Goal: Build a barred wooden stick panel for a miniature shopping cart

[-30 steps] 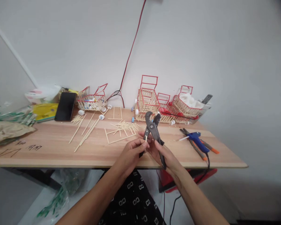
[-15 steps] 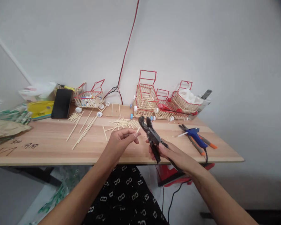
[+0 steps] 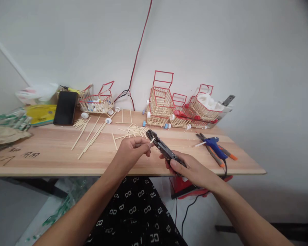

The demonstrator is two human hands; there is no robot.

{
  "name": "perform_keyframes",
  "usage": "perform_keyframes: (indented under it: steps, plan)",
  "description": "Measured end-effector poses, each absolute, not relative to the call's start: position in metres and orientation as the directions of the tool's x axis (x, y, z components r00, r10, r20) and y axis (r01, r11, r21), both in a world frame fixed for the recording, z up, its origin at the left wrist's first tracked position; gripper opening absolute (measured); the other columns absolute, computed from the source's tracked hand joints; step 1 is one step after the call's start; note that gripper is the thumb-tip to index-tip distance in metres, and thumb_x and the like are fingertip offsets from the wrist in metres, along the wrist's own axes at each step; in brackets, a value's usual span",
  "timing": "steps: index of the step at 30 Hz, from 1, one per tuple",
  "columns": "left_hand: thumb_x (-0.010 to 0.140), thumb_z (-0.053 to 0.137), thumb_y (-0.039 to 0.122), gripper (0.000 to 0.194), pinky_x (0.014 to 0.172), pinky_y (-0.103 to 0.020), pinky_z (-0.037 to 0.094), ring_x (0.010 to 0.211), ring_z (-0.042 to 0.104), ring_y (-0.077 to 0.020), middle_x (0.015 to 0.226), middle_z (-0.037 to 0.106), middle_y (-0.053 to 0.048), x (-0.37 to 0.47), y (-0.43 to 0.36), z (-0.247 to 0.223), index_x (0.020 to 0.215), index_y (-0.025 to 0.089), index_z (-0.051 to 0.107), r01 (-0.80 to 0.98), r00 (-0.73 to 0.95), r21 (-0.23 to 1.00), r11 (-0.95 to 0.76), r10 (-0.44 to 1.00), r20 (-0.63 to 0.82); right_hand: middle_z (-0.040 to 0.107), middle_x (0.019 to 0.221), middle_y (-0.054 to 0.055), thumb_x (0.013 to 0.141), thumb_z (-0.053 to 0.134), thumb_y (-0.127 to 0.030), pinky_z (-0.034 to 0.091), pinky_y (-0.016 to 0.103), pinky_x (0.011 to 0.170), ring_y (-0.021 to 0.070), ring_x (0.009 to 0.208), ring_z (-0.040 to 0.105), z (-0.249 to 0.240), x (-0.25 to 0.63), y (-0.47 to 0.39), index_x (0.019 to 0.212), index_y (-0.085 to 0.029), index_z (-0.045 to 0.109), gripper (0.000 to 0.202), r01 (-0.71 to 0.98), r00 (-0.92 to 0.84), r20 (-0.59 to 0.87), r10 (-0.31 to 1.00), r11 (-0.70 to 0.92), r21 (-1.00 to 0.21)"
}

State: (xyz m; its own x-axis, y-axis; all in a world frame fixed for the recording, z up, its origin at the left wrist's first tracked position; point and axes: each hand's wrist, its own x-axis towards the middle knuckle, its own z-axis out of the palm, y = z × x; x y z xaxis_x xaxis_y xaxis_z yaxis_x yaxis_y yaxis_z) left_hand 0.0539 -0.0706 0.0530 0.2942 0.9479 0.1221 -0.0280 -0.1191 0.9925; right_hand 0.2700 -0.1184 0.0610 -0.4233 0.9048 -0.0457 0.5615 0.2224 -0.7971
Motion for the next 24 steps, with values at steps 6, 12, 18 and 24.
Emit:
perform_keyframes:
  steps: [6,12,18,24]
  plan:
    - [0.077,0.063,0.027,0.018,0.066,-0.025,0.043,0.063,0.056,-0.0121,0.06,0.062,0.001,0.052,-0.072,0.053,0.063,0.016,0.064,0.025,0.282,0.986,-0.166,0.947,0.153,0.062,0.083,0.003,0.093,0.045,-0.053,0.04,0.027,0.067,0.015,0.073,0.054,0.059,0.263,-0.12,0.099,-0.016,0.059,0.04,0.64,-0.365,0.002,0.931,0.252,-0.725]
    - [0.079,0.063,0.025,0.013,0.063,-0.025,0.043,0.061,0.056,-0.0118,0.06,0.062,0.001,0.051,-0.077,0.05,0.074,0.014,0.068,0.066,0.261,0.975,-0.211,0.947,0.187,0.064,0.086,0.003,0.089,0.051,-0.051,0.04,0.028,0.069,0.0174,0.077,0.056,0.053,0.257,-0.123,0.099,-0.018,0.059,0.035,0.707,-0.293,0.096,0.951,0.283,-0.648]
    - [0.08,0.062,0.024,0.013,0.065,-0.026,0.044,0.062,0.058,-0.0124,0.062,0.063,0.001,0.048,-0.079,0.048,0.076,0.015,0.07,0.143,0.254,0.933,-0.329,0.924,0.287,0.063,0.082,0.002,0.087,0.056,-0.049,0.039,0.029,0.068,0.0176,0.074,0.055,0.049,0.257,-0.125,0.098,-0.019,0.058,0.032,0.768,-0.266,0.185,0.946,0.324,-0.553]
    - [0.082,0.061,0.021,0.016,0.074,-0.027,0.046,0.07,0.062,-0.0137,0.067,0.068,0.0,0.044,-0.082,0.05,0.069,0.017,0.07,0.223,0.277,0.874,-0.431,0.888,0.367,0.066,0.09,0.004,0.084,0.06,-0.048,0.044,0.03,0.072,0.0198,0.08,0.06,0.046,0.262,-0.128,0.104,-0.019,0.058,0.035,0.807,-0.266,0.242,0.933,0.353,-0.473]
